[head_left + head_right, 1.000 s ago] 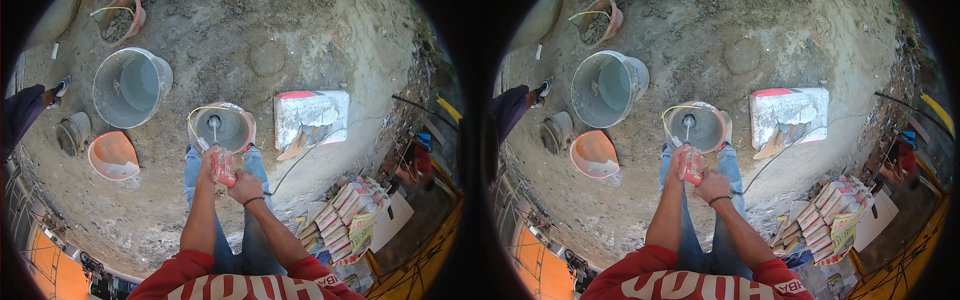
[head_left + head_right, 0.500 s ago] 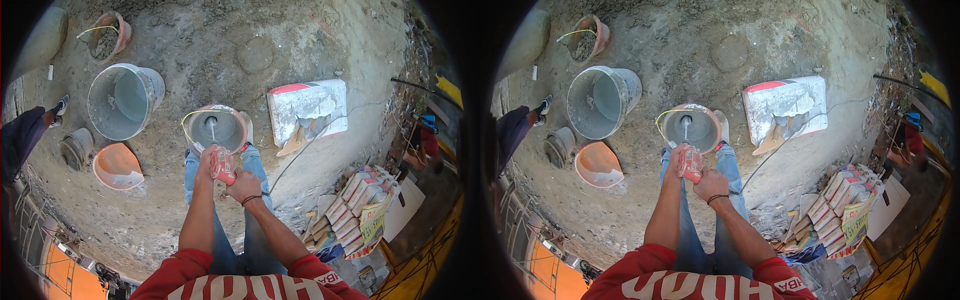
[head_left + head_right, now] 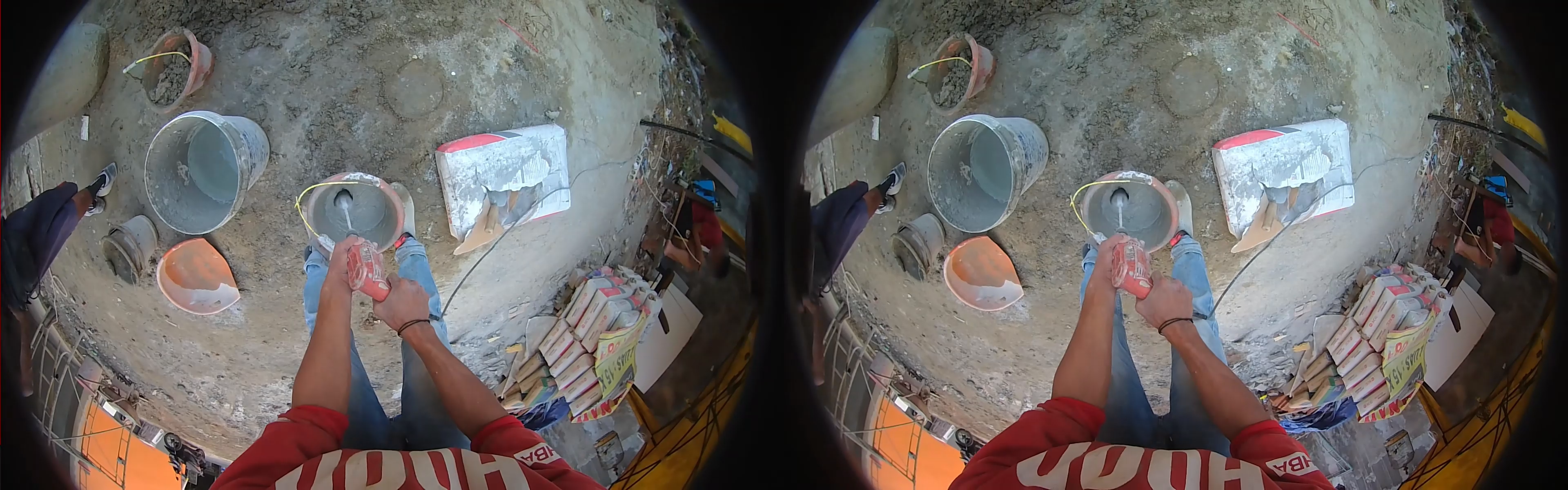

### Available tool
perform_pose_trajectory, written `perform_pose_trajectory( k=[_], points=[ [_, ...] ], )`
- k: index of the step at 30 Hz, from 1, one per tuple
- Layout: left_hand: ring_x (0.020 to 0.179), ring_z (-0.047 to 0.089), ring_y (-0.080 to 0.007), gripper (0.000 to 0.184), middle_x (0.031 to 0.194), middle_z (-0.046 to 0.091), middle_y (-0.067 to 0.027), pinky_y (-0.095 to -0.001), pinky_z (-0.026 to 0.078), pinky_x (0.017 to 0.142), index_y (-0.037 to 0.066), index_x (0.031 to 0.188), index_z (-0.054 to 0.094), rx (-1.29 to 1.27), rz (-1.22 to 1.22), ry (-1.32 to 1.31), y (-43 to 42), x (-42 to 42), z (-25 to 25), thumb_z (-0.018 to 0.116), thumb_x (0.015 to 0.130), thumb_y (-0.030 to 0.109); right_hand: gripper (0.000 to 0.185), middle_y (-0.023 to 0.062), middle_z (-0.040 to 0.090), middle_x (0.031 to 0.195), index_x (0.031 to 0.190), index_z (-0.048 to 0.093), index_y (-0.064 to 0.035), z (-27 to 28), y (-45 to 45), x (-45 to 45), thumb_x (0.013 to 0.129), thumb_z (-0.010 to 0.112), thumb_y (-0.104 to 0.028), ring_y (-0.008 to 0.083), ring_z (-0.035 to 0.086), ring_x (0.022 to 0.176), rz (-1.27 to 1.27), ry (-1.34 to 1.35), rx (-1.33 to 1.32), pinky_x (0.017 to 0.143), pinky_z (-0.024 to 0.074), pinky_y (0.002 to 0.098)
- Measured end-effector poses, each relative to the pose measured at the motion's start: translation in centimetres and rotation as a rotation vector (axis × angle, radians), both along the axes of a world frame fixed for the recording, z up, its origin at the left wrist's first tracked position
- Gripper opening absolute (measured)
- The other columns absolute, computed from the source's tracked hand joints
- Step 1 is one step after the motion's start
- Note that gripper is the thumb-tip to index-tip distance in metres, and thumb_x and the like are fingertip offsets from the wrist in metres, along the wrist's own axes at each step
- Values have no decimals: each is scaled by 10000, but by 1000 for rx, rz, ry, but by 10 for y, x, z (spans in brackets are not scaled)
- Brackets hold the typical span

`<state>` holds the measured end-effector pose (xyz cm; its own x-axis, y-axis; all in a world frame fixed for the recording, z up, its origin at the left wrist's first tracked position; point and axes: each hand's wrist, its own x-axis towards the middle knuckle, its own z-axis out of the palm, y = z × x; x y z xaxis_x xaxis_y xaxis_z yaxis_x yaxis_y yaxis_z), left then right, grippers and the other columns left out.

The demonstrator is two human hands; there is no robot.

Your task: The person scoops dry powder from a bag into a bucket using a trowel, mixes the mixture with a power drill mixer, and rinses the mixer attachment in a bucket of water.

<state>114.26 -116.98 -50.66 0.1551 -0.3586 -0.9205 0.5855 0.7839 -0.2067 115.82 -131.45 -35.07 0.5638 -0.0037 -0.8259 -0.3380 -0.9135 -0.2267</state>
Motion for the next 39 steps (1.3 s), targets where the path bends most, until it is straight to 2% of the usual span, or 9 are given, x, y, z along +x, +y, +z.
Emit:
perform_pose_trajectory(
  k=[13, 20, 22, 23, 25, 27, 30, 33, 39],
  points=[
    [757, 689, -377, 263, 905, 693, -186, -524, 604, 695, 11, 1017, 644, 13, -2, 8, -1, 9, 1, 665, 892, 241, 312, 237, 757, 933, 982, 738, -51, 2, 2, 4, 820, 717, -317, 453, 735, 915, 17, -54, -21, 835, 582, 543],
    [781, 704, -318, 360, 880, 695, -154, -536, 607, 724, 5, 1022, 668, -170, 9, -125, -10, -14, -27, 645, 901, 344, 339, 228, 758, 960, 1035, 731, -69, 4, -4, 2, 810, 716, -322, 446, 735, 936, 16, -10, -32, 850, 589, 538],
    [792, 703, -334, 412, 889, 696, -160, -540, 610, 732, -1, 1063, 668, 65, 113, -21, -12, -9, -13, 616, 929, 385, 357, 221, 760, 978, 1062, 728, -76, 0, -13, 2, 805, 719, -324, 442, 736, 943, 70, 19, -46, 852, 591, 536],
    [795, 708, -347, 406, 928, 704, -166, -519, 620, 742, 16, 1062, 667, 16, 43, -18, -9, 1, 7, 588, 951, 399, 364, 212, 760, 987, 1074, 723, -81, 2, -15, 7, 797, 725, -318, 439, 736, 941, 67, 33, -29, 847, 591, 538],
    [824, 713, -349, 383, 958, 707, -167, -525, 620, 754, 33, 1050, 666, 14, 68, -44, -11, -19, -11, 590, 953, 395, 373, 203, 760, 996, 1087, 718, -86, 4, -14, 3, 790, 731, -312, 436, 735, 939, 80, 63, 27, 842, 592, 540],
    [887, 723, -353, 327, 1021, 711, -166, -542, 620, 777, 45, 1030, 659, -9, 120, -90, -7, -29, -25, 627, 944, 359, 345, 191, 755, 986, 1058, 709, -79, 3, -15, -1, 787, 736, -291, 430, 734, 924, 81, -88, 68, 835, 590, 543],
    [901, 722, -356, 346, 1022, 705, -177, -532, 623, 788, 5, 1061, 659, -33, 328, 22, -16, -8, 22, 662, 925, 324, 327, 189, 745, 968, 1037, 700, -78, -2, -11, -3, 780, 744, -276, 426, 733, 907, 125, -4, -14, 835, 587, 542],
    [896, 720, -366, 347, 1015, 696, -190, -517, 625, 807, -20, 1057, 650, -142, 275, -2, -13, 0, 34, 677, 914, 295, 311, 196, 746, 966, 1006, 700, -70, 7, -7, -2, 783, 750, -282, 425, 733, 895, 103, -29, 7, 827, 585, 531],
    [873, 702, -362, 325, 974, 677, -180, -511, 613, 780, -11, 1044, 644, -221, 249, -78, -15, -9, 9, 673, 907, 282, 283, 211, 746, 932, 976, 697, -57, 4, -6, -9, 807, 742, -279, 429, 729, 908, 53, -58, -11, 818, 576, 524]
  ],
)
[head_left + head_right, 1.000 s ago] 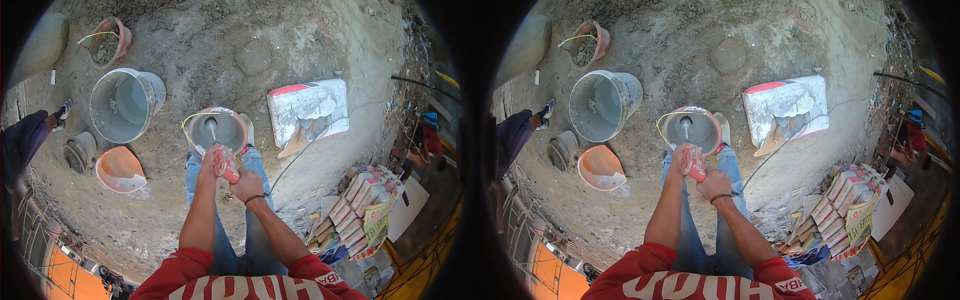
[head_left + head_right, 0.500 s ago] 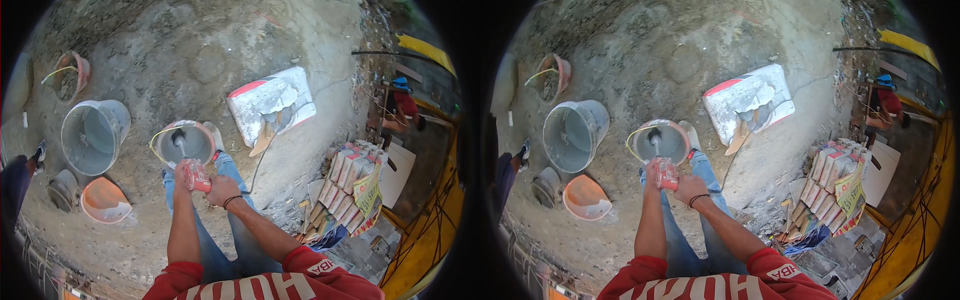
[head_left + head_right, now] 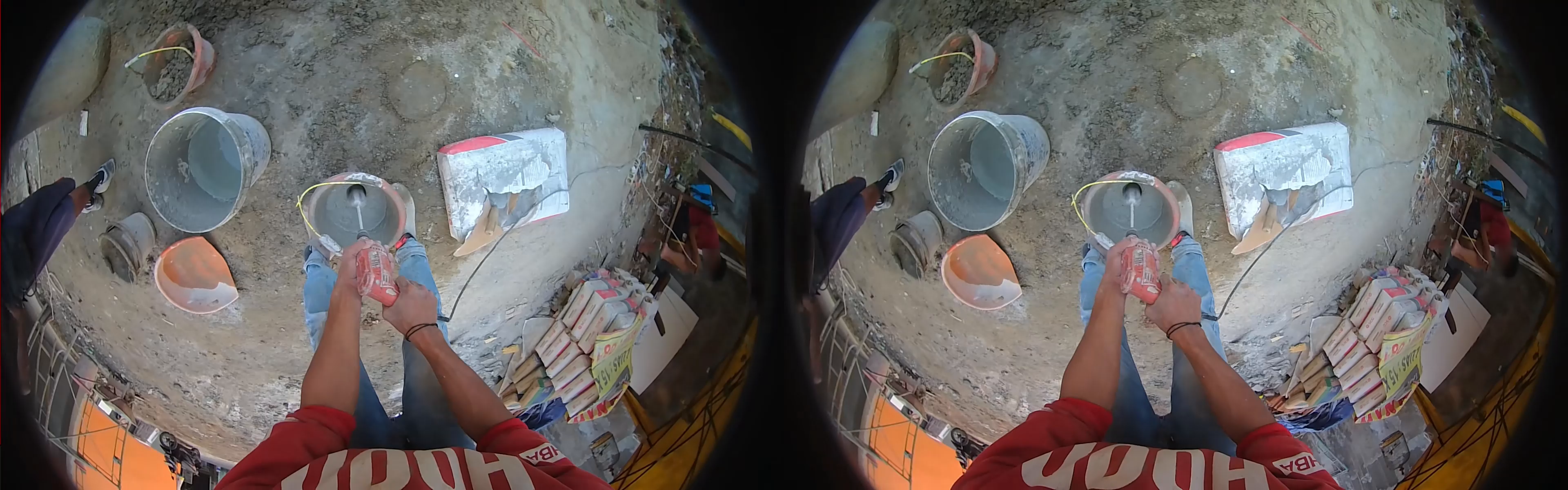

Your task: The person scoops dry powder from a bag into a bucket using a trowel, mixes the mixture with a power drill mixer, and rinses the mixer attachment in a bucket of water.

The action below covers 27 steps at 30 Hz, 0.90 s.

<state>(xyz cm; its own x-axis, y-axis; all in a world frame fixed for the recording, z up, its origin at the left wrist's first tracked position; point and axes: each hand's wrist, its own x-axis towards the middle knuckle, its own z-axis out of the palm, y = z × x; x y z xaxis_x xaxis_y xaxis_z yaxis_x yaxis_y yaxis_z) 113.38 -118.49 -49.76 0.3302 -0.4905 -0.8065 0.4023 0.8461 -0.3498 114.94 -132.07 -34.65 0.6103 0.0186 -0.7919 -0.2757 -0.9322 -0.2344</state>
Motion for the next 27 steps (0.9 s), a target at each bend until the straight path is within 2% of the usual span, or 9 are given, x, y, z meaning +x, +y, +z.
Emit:
perform_pose_trajectory(
  k=[12, 14, 17, 20, 27],
  points=[
    [820, 707, -363, 284, 943, 688, -176, -505, 623, 732, -6, 1020, 646, 9, -2, 40, 2, 4, 3, 680, 883, 239, 277, 213, 738, 911, 936, 678, -50, 2, 10, -2, 787, 763, -268, 432, 722, 906, 31, -25, -50, 823, 568, 519],
    [810, 707, -365, 297, 929, 685, -182, -506, 624, 718, -18, 1023, 643, 92, -92, 48, 5, 6, 8, 685, 873, 235, 274, 215, 738, 913, 932, 679, -50, 3, 12, -2, 783, 766, -264, 432, 722, 910, 32, -20, -54, 824, 569, 518],
    [776, 694, -381, 272, 910, 679, -195, -515, 616, 687, -6, 1027, 615, 14, -60, 115, 6, 5, 10, 691, 883, 211, 276, 220, 741, 921, 928, 685, -46, 6, 16, -2, 782, 763, -267, 436, 723, 909, 43, 12, -87, 822, 572, 521],
    [795, 693, -378, 284, 922, 681, -195, -519, 616, 697, -1, 1047, 614, -80, -18, 99, 3, -4, 1, 691, 882, 217, 281, 225, 744, 923, 929, 691, -44, 7, 17, -4, 777, 762, -269, 440, 724, 910, 35, 24, -117, 825, 575, 528],
    [838, 691, -359, 306, 951, 665, -201, -505, 618, 709, -17, 1022, 623, -29, -14, 137, 4, -16, 2, 675, 885, 253, 269, 245, 745, 913, 959, 707, -48, 9, 25, -5, 783, 735, -249, 443, 735, 899, 65, 48, -125, 807, 589, 529]
  ],
)
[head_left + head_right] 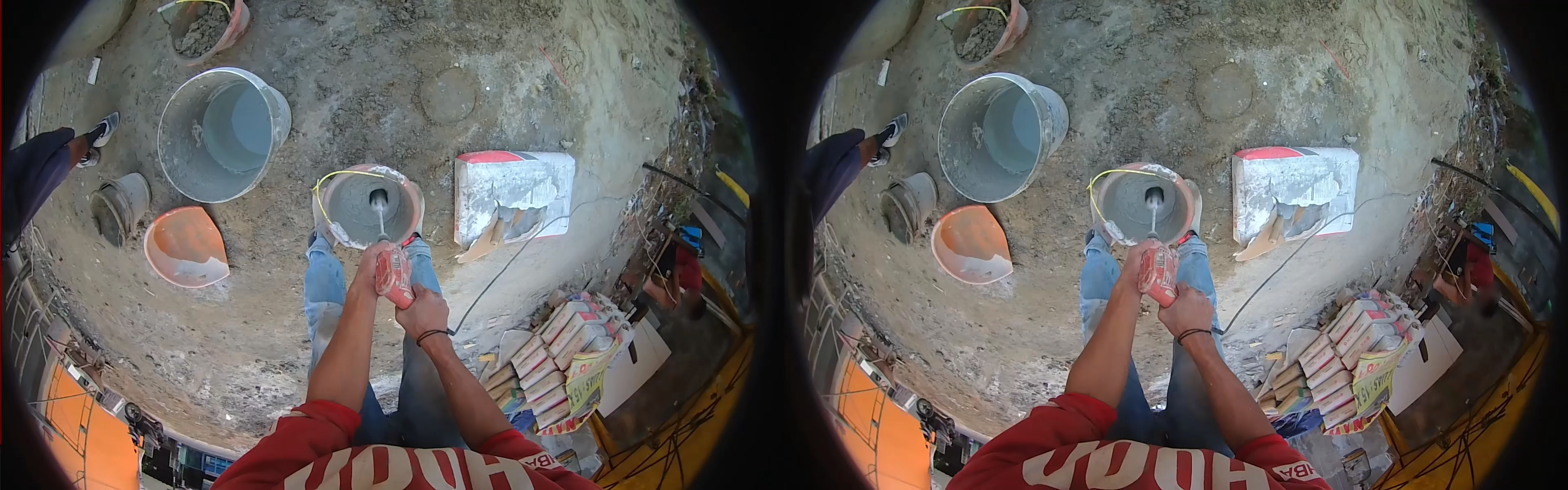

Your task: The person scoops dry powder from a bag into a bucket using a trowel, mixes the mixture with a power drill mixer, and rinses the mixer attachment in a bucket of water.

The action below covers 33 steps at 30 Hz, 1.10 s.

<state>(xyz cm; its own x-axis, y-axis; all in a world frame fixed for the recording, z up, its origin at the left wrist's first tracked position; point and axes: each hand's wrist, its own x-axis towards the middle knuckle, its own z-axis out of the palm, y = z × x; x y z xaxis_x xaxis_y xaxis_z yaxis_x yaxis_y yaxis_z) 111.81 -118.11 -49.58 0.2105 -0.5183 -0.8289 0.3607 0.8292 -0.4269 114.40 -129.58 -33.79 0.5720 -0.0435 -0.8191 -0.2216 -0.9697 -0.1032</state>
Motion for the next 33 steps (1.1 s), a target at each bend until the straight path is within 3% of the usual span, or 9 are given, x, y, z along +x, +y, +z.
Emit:
perform_pose_trajectory(
  k=[6, 9, 15, 17, 23, 33],
  points=[
    [855, 694, -361, 353, 966, 662, -210, -496, 621, 714, -21, 1080, 596, -34, 64, -2, 5, -14, 0, 661, 911, 282, 274, 249, 744, 895, 951, 712, -43, -1, 7, -7, 782, 740, -258, 442, 736, 888, 16, 15, -11, 803, 589, 533],
    [825, 680, -323, 274, 929, 655, -163, -488, 625, 764, 16, 1040, 597, -79, 114, 30, 10, -13, 4, 704, 897, 224, 273, 249, 743, 886, 947, 716, -44, 1, 13, -4, 779, 742, -258, 445, 734, 881, 19, 25, -9, 802, 589, 536],
    [768, 681, -328, 266, 913, 661, -179, -492, 624, 715, 11, 1052, 597, -42, 116, -29, 19, -18, 5, 677, 922, 229, 271, 248, 745, 879, 929, 717, -44, 1, 21, -5, 776, 747, -265, 455, 732, 868, 50, 5, 5, 800, 589, 542],
    [720, 698, -341, 350, 863, 684, -180, -490, 612, 648, -22, 1009, 647, 6, 54, -95, 22, -15, 4, 636, 925, 317, 273, 245, 748, 880, 920, 717, -46, -2, 24, -4, 775, 752, -274, 460, 731, 862, 54, -8, 6, 800, 590, 544],
    [662, 691, -335, 344, 800, 691, -173, -459, 609, 629, -24, 955, 663, 19, 82, -118, 24, -17, 6, 638, 926, 318, 278, 244, 752, 899, 932, 720, -46, 3, 30, -1, 778, 741, -277, 462, 731, 871, 72, 32, -7, 814, 588, 547],
    [695, 706, -342, 363, 829, 703, -188, -479, 615, 644, -39, 985, 664, 72, 126, -80, 20, -22, 4, 656, 908, 316, 285, 244, 752, 898, 924, 730, -49, -1, 25, 5, 768, 746, -287, 454, 731, 888, 116, 93, -10, 826, 588, 534]
  ],
)
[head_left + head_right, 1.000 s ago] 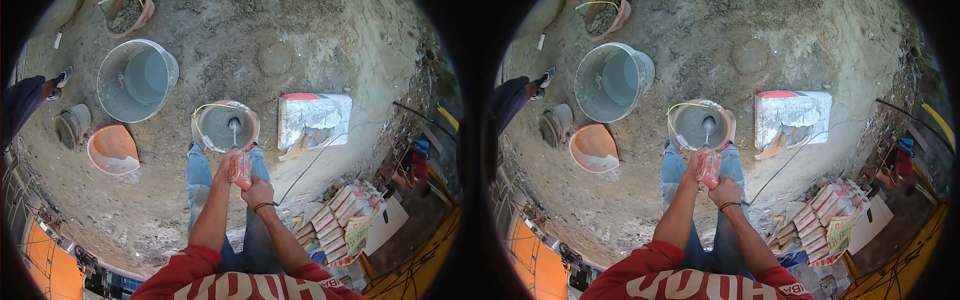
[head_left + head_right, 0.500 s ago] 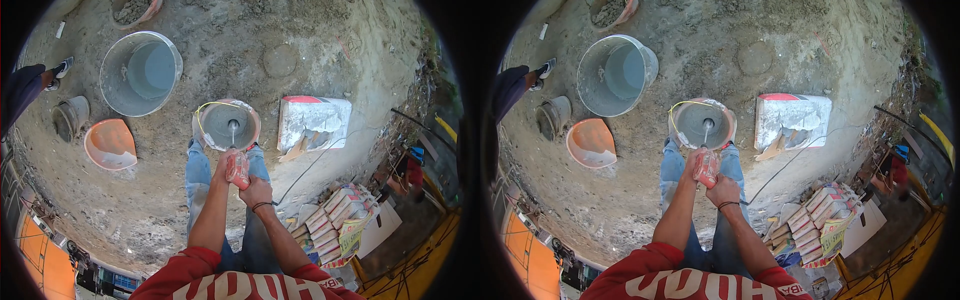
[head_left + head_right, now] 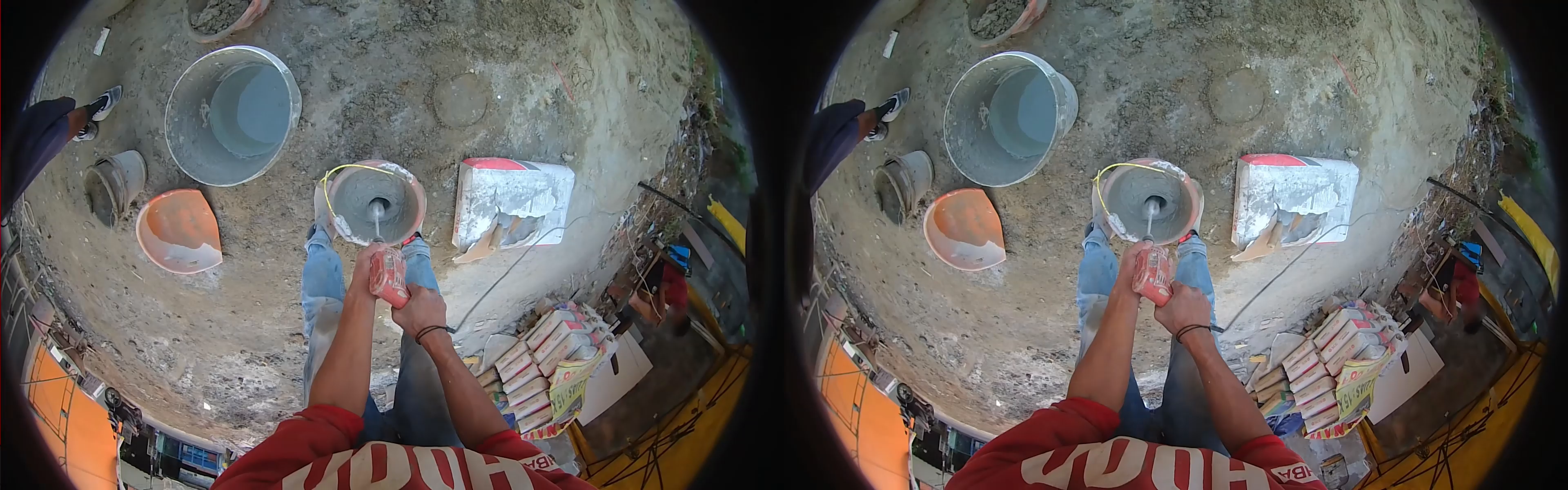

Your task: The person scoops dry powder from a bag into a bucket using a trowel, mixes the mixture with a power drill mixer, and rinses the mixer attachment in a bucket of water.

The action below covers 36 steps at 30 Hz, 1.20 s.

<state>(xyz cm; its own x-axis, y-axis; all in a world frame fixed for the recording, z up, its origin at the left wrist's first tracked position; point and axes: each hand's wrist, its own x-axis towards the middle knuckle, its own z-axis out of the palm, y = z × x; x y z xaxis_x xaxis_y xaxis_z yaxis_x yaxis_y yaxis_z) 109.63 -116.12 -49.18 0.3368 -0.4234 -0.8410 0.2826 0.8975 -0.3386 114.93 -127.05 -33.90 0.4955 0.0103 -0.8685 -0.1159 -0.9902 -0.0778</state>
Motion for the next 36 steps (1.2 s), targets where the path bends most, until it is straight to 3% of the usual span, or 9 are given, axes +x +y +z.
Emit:
perform_pose_trajectory(
  k=[5, 11, 18, 24, 36],
  points=[
    [712, 692, -319, 394, 823, 674, -165, -477, 608, 657, -48, 1021, 651, 111, -32, 4, 0, 8, -3, 668, 892, 323, 300, 247, 749, 891, 930, 735, -55, -4, -9, 13, 758, 753, -301, 454, 730, 879, 8, 5, 40, 818, 589, 533],
    [718, 687, -320, 396, 879, 671, -165, -485, 606, 654, -46, 1061, 642, 52, -38, 31, 6, 14, -7, 679, 887, 307, 285, 248, 740, 860, 916, 734, -64, -8, -11, 16, 762, 760, -303, 456, 726, 847, -33, -79, 113, 794, 590, 532],
    [763, 689, -334, 399, 926, 677, -176, -490, 613, 694, -47, 1068, 634, 117, -54, 44, 19, 24, -1, 686, 888, 305, 265, 219, 751, 905, 932, 710, -56, -3, 6, 16, 817, 726, -295, 441, 738, 885, -25, -120, 128, 806, 587, 535],
    [809, 683, -350, 342, 921, 672, -164, -514, 603, 753, -29, 1036, 632, -25, 19, 106, 22, 27, -7, 682, 880, 271, 263, 219, 751, 918, 951, 708, -58, -6, 5, 12, 824, 719, -289, 440, 738, 889, -57, -119, 106, 807, 589, 536],
    [771, 699, -361, 293, 905, 689, -178, -510, 610, 697, -1, 1004, 653, 115, -248, -18, -5, 48, -12, 666, 872, 260, 270, 243, 739, 850, 941, 706, -39, -10, -20, -2, 798, 752, -264, 456, 729, 845, -201, -200, 81, 782, 576, 543]
  ],
)
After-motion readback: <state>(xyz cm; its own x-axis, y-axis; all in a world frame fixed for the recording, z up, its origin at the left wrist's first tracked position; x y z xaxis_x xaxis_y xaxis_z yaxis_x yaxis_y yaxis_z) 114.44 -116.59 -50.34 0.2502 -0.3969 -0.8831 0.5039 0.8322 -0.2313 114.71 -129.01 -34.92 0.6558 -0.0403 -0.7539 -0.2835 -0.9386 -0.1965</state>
